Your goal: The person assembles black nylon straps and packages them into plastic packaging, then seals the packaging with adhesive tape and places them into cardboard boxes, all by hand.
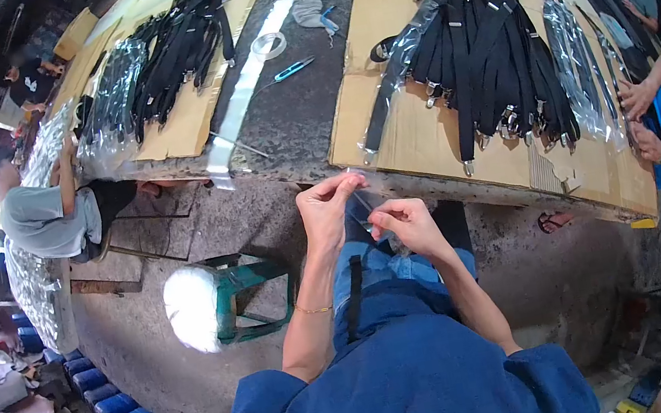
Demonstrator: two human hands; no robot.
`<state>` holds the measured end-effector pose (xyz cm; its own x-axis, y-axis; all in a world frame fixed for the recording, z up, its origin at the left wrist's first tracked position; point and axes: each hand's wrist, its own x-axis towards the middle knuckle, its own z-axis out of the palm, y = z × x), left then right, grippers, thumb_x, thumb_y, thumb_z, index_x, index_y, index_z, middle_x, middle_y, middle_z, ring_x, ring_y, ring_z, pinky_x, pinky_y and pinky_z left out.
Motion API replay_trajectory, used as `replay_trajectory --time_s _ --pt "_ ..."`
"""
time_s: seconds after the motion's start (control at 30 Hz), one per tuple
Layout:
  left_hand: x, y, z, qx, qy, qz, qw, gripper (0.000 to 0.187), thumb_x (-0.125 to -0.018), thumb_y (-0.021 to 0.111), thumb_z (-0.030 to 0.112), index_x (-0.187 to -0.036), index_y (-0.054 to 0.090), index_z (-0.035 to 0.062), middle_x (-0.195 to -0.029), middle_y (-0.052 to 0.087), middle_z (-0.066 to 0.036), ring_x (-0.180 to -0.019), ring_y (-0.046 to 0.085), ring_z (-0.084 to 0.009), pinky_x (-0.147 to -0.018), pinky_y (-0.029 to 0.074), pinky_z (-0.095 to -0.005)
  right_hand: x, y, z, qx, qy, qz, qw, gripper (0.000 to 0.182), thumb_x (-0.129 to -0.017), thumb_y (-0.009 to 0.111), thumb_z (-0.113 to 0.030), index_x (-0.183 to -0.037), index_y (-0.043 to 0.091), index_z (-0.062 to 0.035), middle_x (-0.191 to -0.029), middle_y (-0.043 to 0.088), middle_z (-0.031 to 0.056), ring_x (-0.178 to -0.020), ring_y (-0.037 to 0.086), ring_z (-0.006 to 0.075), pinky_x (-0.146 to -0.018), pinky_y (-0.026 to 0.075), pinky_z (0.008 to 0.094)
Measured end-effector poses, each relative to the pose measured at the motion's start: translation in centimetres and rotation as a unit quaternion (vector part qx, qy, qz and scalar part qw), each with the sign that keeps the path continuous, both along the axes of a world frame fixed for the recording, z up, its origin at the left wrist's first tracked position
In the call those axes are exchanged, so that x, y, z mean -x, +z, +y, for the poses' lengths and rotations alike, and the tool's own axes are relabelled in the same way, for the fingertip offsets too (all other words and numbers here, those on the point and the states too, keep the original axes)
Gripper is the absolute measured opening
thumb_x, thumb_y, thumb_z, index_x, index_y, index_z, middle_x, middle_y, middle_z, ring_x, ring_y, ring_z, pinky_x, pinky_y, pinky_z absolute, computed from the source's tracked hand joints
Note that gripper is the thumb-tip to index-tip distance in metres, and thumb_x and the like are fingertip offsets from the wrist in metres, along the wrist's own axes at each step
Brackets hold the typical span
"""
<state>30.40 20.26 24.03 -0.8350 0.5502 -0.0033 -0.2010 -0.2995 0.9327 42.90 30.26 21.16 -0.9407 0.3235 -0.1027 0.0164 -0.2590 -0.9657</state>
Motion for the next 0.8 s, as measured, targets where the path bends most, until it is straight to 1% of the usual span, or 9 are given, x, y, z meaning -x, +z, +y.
replay_trajectory --time_s 0.23,0.3,0.33,0.4,0.5,0.53,0.63,0.77,0.8 --pt "0.3 -1.6 0.5 0.046 0.014 0.005 0.999 0.003 -0.08 0.067 -0.004 -0.081 0.067 -0.0058 -0.078 0.067 -0.011 -0.069 0.061 -0.014 -0.069 0.051 -0.0262 -0.5 -0.9 0.4 -0.003 -0.014 -0.005 1.0 0.015 -0.089 0.06 -0.01 -0.088 0.065 0.0044 -0.074 0.065 0.0058 -0.068 0.061 0.0113 -0.065 0.05 0.0244" --pt "0.3 -1.2 0.8 0.1 0.017 0.05 0.994 0.006 -0.081 0.069 0.001 -0.085 0.069 -0.004 -0.08 0.068 -0.009 -0.071 0.062 -0.0123 -0.068 0.05 -0.0225 -0.9 -1.0 0.3 0.014 -0.025 -0.015 0.999 0.015 -0.089 0.061 -0.01 -0.089 0.066 0.0044 -0.074 0.065 0.0058 -0.068 0.061 0.0114 -0.065 0.05 0.0245" --pt "0.0 -0.7 1.1 0.099 0.015 0.052 0.994 0.006 -0.081 0.069 0.001 -0.085 0.069 -0.004 -0.08 0.068 -0.009 -0.071 0.062 -0.0123 -0.068 0.05 -0.0225 -1.0 -1.1 0.3 0.031 -0.033 -0.025 0.999 0.015 -0.089 0.061 -0.01 -0.089 0.066 0.0043 -0.074 0.065 0.0059 -0.068 0.061 0.0114 -0.065 0.05 0.0246" --pt "-0.8 0.3 1.6 0.042 -0.054 0.013 0.998 0.011 -0.085 0.064 0.004 -0.088 0.069 -0.0052 -0.081 0.068 -0.009 -0.073 0.063 -0.0128 -0.07 0.05 -0.0236 -1.2 -1.6 0.4 0.041 -0.044 -0.029 0.998 0.015 -0.089 0.061 -0.01 -0.089 0.066 0.0041 -0.073 0.065 0.0059 -0.068 0.061 0.0114 -0.065 0.05 0.0244" --pt "-0.5 -1.2 1.2 0.086 -0.056 0.055 0.993 0.015 -0.088 0.06 0.006 -0.091 0.068 -0.0072 -0.083 0.069 -0.009 -0.075 0.064 -0.0138 -0.072 0.051 -0.0245 -1.7 -2.3 0.4 0.047 -0.053 -0.048 0.996 0.014 -0.089 0.061 -0.009 -0.091 0.066 0.0035 -0.073 0.065 0.0056 -0.069 0.061 0.0111 -0.066 0.049 0.0239" --pt "-0.6 -1.2 1.2 0.069 -0.045 0.026 0.996 0.013 -0.087 0.061 0.002 -0.09 0.068 -0.0076 -0.084 0.069 -0.011 -0.076 0.065 -0.0142 -0.073 0.051 -0.025 -1.8 -2.3 0.4 0.037 -0.047 -0.041 0.997 0.014 -0.089 0.061 -0.009 -0.091 0.066 0.0034 -0.074 0.065 0.0054 -0.07 0.061 0.0109 -0.066 0.049 0.0238" --pt "-0.7 -1.4 1.4 0.047 -0.034 0.01 0.998 0.009 -0.083 0.065 0.0 -0.088 0.069 -0.0073 -0.08 0.069 -0.011 -0.073 0.065 -0.0142 -0.071 0.052 -0.0251 -2.0 -2.2 0.7 0.009 -0.049 -0.038 0.998 0.014 -0.089 0.061 -0.009 -0.091 0.066 0.0031 -0.074 0.065 0.0049 -0.071 0.06 0.0103 -0.068 0.049 0.0235" --pt "-1.0 -0.9 1.7 0.071 -0.028 0.009 0.997 0.008 -0.079 0.068 -0.002 -0.085 0.069 -0.0068 -0.078 0.069 -0.011 -0.071 0.065 -0.0137 -0.07 0.053 -0.025 -2.3 -2.2 0.9 0.018 -0.054 -0.027 0.998 0.015 -0.089 0.061 -0.011 -0.091 0.066 0.0033 -0.075 0.065 0.0051 -0.072 0.061 0.0105 -0.069 0.049 0.0238" --pt "-1.1 -0.8 1.9 0.077 -0.019 0.013 0.997 0.006 -0.078 0.07 -0.003 -0.083 0.068 -0.0064 -0.076 0.068 -0.012 -0.067 0.063 -0.0139 -0.066 0.052 -0.0255 -2.4 -2.3 0.9 0.019 -0.054 -0.033 0.998 0.015 -0.089 0.061 -0.011 -0.092 0.066 0.0033 -0.076 0.066 0.0052 -0.073 0.061 0.0107 -0.07 0.049 0.024"
